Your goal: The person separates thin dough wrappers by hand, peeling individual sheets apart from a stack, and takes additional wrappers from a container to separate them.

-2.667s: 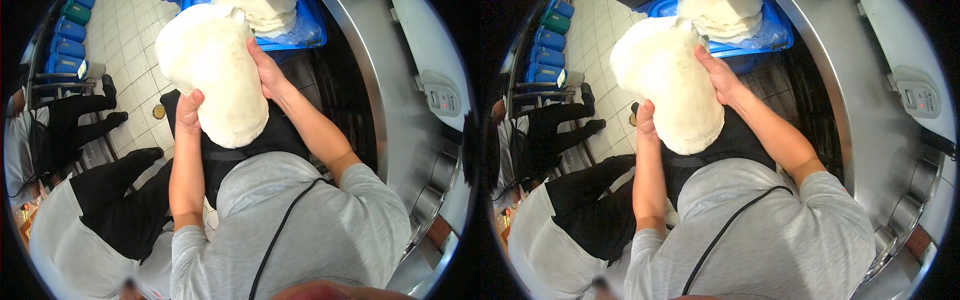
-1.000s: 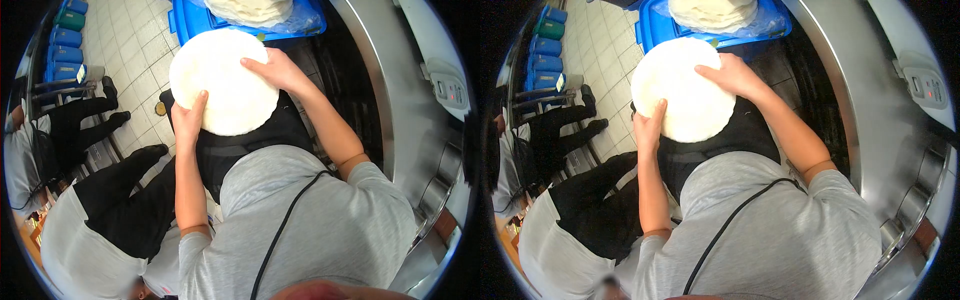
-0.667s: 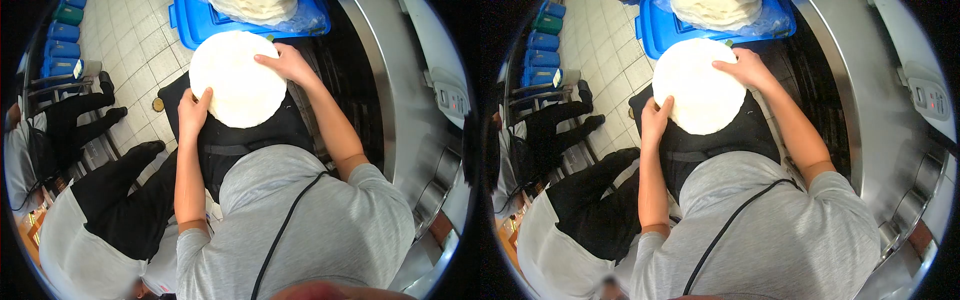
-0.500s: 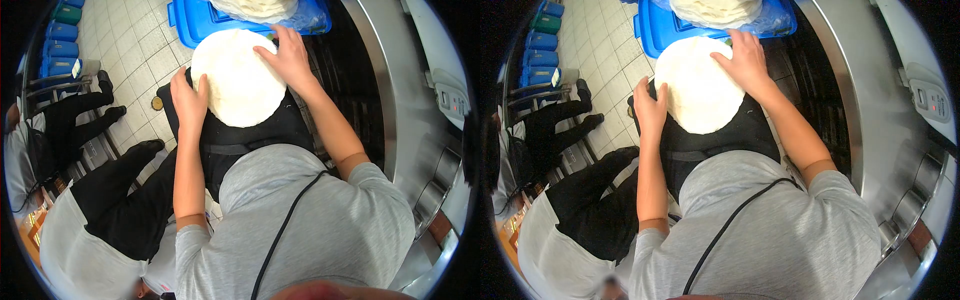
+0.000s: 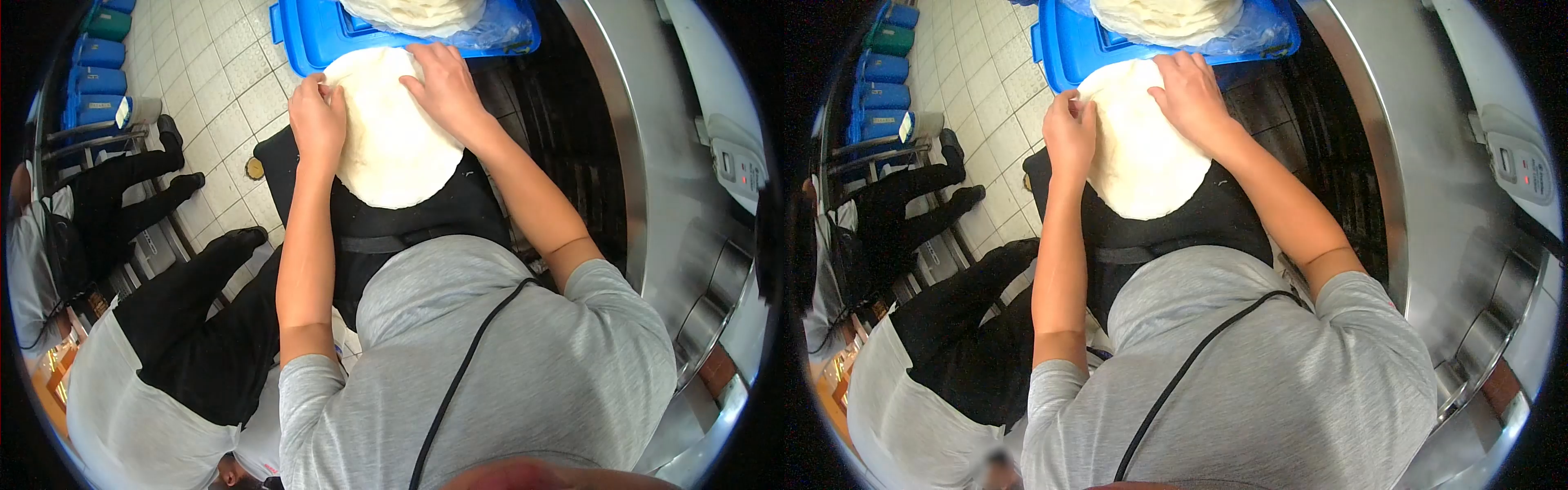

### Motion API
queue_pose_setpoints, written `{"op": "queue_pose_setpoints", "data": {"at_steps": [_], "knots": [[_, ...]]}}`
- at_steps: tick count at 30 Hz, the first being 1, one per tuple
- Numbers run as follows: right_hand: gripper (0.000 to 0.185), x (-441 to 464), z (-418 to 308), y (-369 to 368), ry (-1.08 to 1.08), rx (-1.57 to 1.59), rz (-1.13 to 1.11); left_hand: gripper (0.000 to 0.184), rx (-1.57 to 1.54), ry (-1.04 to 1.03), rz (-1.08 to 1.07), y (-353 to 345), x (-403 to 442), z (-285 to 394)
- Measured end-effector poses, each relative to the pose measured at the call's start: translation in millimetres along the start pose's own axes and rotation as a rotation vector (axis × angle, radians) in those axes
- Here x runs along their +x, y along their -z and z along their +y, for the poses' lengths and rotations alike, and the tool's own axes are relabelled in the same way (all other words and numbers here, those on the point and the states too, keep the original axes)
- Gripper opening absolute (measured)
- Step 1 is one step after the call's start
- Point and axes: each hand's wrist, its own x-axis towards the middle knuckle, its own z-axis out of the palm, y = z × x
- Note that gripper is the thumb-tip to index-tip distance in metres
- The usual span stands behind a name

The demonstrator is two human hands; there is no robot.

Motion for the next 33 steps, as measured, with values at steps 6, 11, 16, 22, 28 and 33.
{"op": "queue_pose_setpoints", "data": {"at_steps": [6,11,16,22,28,33], "knots": [[0.046,1,0,-3,0.034,0.025,0.03,0.009,0.129,-0.294,0.077,4,-1,-6],[0.044,2,1,-6,0.07,0.043,0.038,0.006,0.05,-0.286,0.043,7,-9,-1],[0.045,5,-2,-7,0.093,0.056,0.046,0.008,0.028,-0.303,0.004,11,-22,10],[0.048,13,-2,-10,0.163,0.07,0.045,0.019,0.072,-0.398,-0.022,10,-31,9],[0.043,16,4,-17,0.166,0.09,0.062,0.013,-0.155,-0.136,-0.01,12,-30,8],[0.035,17,6,-18,0.168,0.079,0.051,0.024,-0.29,0.06,-0.029,11,-20,-1]]}}
